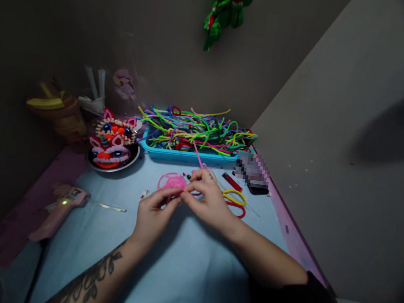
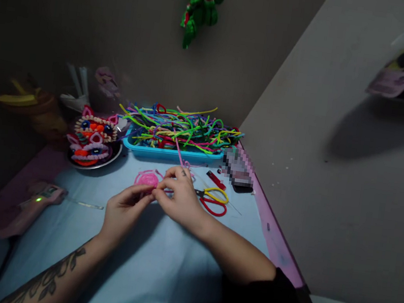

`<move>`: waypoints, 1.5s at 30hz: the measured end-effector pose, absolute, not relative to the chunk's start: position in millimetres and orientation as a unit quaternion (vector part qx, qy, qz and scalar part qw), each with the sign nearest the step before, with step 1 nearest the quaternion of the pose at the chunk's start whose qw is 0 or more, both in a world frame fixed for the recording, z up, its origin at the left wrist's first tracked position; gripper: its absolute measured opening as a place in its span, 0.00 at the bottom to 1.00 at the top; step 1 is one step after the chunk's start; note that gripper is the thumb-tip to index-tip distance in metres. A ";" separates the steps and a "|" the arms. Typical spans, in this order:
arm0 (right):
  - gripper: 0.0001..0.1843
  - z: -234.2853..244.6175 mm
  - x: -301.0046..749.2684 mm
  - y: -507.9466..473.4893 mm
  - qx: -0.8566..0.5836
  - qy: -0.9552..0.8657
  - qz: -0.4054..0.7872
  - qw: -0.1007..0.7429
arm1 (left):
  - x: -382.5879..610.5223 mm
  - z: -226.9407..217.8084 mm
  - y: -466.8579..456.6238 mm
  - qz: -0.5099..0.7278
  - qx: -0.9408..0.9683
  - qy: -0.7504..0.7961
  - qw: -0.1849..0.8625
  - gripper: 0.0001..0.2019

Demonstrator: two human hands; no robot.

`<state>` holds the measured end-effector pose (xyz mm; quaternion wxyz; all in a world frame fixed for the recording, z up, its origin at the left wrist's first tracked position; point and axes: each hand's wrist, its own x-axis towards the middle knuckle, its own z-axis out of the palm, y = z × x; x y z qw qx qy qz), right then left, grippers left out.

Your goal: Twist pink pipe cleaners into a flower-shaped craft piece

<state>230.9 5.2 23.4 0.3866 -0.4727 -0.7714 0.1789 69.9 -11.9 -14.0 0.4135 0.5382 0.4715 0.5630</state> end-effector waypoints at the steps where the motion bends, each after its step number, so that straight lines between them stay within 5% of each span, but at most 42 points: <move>1: 0.05 23.6 231.3 5.2 -0.471 -0.773 0.177 0.386 | 69.6 -13.8 -11.9 0.560 0.539 0.469 0.419 0.07; 19: 0.05 21.8 231.5 -2.5 -0.422 -0.854 -0.021 0.303 | 65.7 -5.8 -5.6 0.532 0.449 0.461 0.551 0.16; 36: 0.03 24.5 230.2 2.6 -0.487 -0.768 0.169 0.379 | 63.8 -10.6 -9.4 0.557 0.568 0.463 0.390 0.07; 45: 0.05 24.8 233.8 1.3 -0.462 -0.798 0.141 0.359 | 65.1 -9.5 -8.7 0.542 0.551 0.469 0.428 0.08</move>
